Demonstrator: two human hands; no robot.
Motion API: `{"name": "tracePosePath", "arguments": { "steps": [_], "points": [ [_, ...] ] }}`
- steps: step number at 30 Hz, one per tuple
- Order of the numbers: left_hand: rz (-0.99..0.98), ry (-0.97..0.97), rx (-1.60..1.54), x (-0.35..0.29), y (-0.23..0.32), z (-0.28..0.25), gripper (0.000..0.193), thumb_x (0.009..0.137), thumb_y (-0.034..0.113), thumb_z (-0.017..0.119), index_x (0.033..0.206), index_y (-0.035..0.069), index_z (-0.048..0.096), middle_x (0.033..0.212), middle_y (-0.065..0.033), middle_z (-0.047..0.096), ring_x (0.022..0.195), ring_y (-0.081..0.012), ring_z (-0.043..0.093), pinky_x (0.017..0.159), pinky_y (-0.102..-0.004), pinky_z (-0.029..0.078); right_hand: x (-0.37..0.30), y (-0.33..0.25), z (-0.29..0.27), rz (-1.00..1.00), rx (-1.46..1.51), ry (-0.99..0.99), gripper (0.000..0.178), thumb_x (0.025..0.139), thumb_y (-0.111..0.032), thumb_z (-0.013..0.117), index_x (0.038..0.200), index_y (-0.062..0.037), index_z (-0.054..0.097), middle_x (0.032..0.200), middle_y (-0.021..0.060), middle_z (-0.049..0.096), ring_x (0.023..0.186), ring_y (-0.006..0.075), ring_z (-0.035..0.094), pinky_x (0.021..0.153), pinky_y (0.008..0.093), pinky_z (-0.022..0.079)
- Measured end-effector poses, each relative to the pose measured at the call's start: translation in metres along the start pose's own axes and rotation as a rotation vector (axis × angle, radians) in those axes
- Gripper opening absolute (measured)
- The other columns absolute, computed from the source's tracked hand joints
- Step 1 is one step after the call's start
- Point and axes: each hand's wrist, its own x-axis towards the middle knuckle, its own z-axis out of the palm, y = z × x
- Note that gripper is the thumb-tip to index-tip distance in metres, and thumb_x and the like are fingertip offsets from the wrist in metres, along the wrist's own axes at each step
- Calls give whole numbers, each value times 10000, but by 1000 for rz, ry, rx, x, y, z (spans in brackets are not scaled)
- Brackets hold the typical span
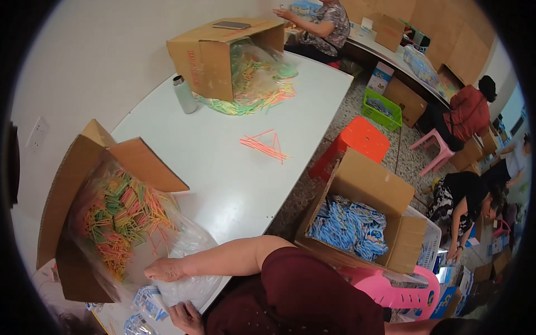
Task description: Packaging small colorful plastic items into plastic bags and placing them into cardboard boxes.
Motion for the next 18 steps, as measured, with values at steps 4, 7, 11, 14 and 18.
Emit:
{"name": "tracePosePath", "arguments": {
  "steps": [4, 7, 11, 14, 18],
  "points": [
    [20, -3, -21, -2, -2, -1, 161, 845, 96, 611, 735, 29, 513, 674, -185, 469, 597, -371, 453, 538, -459, 384, 0, -5, -4, -46, -5, -4, 122, 883, -142, 473, 868, -26, 435, 824, 138, 510, 809, 335, 533, 702, 415, 414],
    [27, 22, -25, -1, -1, 0, 173, 848, 113, 607, 731, 31, 509, 676, -180, 469, 595, -371, 452, 535, -461, 382, 1, -1, -2, -35, -28, -20, 119, 884, -139, 474, 873, -28, 436, 827, 139, 506, 817, 336, 534, 707, 414, 418],
    [-17, 22, 18, -16, -14, 12, 139, 809, 112, 603, 728, 35, 521, 706, -166, 470, 632, -376, 466, 552, -468, 358, 1, -1, 0, -51, -37, -9, 115, 885, -135, 476, 878, -28, 435, 837, 140, 508, 822, 337, 537, 710, 412, 423],
    [-53, 6, 35, -17, -14, 13, 144, 793, 127, 614, 734, 36, 521, 713, -165, 479, 647, -378, 487, 557, -467, 371, 0, -3, -1, -41, -44, -14, 111, 881, -128, 483, 883, -28, 437, 841, 143, 512, 826, 341, 539, 713, 415, 425],
    [-38, 8, 38, -16, -12, 13, 135, 804, 138, 603, 755, 37, 527, 718, -162, 483, 652, -376, 492, 561, -464, 378, -1, -2, -1, 0, -52, -12, 104, 877, -116, 492, 888, -26, 441, 841, 149, 518, 826, 351, 542, 713, 422, 429]
  ]
}}
